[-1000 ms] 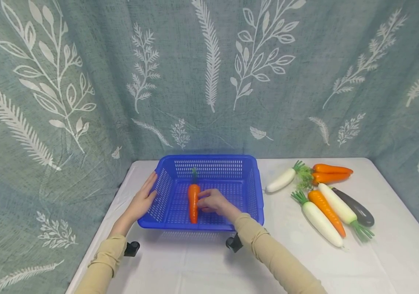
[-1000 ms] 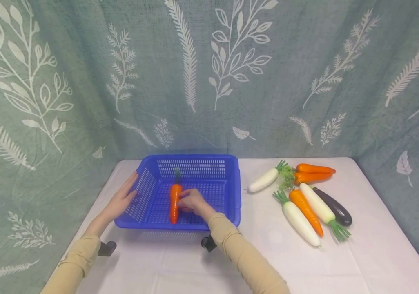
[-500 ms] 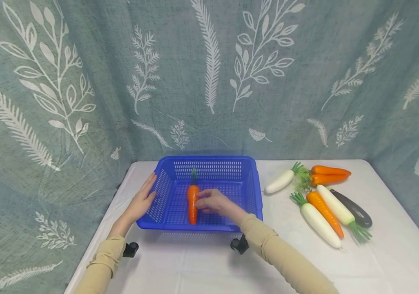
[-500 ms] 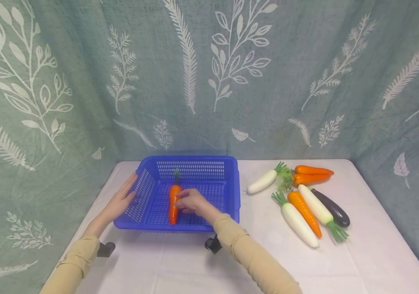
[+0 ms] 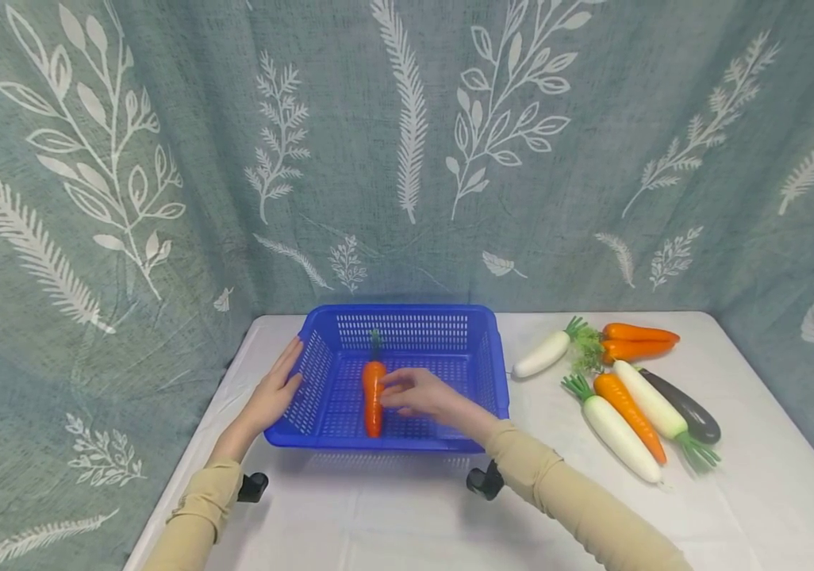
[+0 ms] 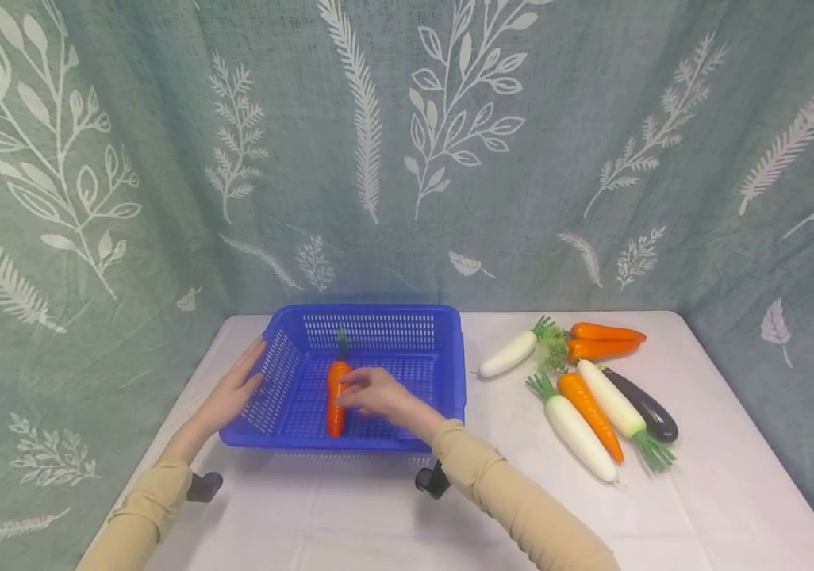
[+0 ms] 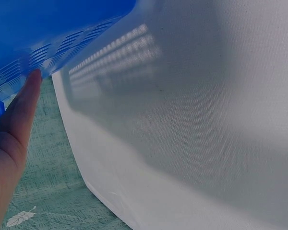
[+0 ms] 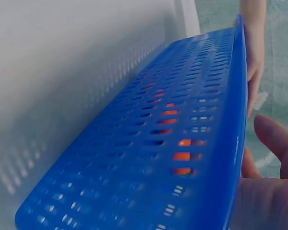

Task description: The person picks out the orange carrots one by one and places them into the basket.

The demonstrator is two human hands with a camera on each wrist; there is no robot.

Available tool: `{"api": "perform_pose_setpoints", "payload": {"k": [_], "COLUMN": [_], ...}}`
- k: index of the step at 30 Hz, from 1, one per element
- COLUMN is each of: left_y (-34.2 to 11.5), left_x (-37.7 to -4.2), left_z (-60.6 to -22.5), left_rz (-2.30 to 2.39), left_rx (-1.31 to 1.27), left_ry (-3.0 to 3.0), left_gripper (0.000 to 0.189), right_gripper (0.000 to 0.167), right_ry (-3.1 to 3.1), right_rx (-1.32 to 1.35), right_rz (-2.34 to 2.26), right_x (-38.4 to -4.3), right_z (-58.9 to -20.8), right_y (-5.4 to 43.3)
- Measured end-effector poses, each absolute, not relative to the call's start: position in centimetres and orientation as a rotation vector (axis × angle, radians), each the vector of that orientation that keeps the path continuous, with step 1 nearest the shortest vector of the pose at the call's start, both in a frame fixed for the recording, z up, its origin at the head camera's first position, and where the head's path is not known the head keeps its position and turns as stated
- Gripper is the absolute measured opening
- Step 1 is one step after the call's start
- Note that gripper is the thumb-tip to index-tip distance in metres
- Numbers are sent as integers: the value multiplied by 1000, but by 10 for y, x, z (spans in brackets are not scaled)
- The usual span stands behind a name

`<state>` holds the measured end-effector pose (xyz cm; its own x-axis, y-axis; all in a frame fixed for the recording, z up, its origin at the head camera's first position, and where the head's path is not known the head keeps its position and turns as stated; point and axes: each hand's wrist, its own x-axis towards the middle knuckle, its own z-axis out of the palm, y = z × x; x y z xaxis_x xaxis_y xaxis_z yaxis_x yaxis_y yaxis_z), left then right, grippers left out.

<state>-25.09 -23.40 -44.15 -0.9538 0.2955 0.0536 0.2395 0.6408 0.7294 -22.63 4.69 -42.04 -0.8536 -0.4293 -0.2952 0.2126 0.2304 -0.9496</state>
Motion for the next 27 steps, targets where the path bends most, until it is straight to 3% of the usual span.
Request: {"api": "perform_pose_setpoints", "payload": {"k": [27], "left_y": [-235], "left_x": [-251], "left_z": [-443], "left_rz": [1230], "left_rx": [477], "left_ry": [2793], "left_gripper": [54], "right_gripper": [46], "right_ry": [2177], "right_rx": [-493], "right_rz": [-1705], "right_x": [-229], "right_z": [-405], "right_y": [103]}}
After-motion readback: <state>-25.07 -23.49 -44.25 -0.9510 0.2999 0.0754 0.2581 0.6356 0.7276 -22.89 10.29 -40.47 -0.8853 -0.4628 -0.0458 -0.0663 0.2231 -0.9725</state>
